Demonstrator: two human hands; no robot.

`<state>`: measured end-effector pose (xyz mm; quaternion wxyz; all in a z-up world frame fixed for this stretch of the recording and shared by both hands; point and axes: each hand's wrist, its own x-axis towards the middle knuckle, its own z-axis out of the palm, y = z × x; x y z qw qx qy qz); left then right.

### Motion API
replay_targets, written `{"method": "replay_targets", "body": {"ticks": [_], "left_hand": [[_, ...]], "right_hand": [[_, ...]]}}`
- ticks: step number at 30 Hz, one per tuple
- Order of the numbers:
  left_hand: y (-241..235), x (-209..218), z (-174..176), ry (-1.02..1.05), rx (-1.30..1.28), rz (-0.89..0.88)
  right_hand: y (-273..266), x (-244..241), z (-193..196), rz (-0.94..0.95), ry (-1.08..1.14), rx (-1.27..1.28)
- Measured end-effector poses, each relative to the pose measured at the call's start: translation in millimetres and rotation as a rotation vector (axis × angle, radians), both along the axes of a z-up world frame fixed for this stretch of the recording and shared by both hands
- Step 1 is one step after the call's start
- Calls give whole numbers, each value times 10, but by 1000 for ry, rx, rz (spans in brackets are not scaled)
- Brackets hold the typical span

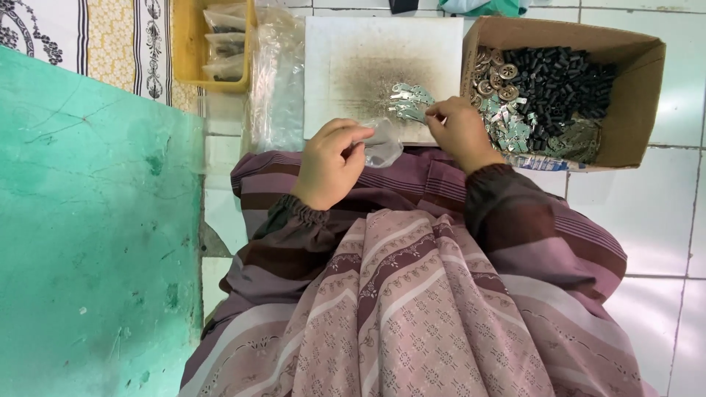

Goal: The person picks up metal parts from a box and places them into a small plastic bag before sealing the bag.

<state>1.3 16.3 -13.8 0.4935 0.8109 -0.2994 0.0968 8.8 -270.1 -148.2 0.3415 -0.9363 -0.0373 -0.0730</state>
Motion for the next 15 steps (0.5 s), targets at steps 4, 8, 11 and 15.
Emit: {"method": "replay_targets", "body": {"ticks": [4, 8, 11, 15], "left_hand": [[51, -37, -41, 22, -38, -7], [73, -47, -20, 44, -86, -3], [72, -37, -32, 41, -108, -9], [78, -37, -101, 60, -121, -30]], "right_hand": [[55, 66, -255, 5, 5, -167], [163, 147, -266, 8, 32, -312], [191, 200, -316, 14, 14, -354], [207, 224, -369, 12, 15, -323]]}}
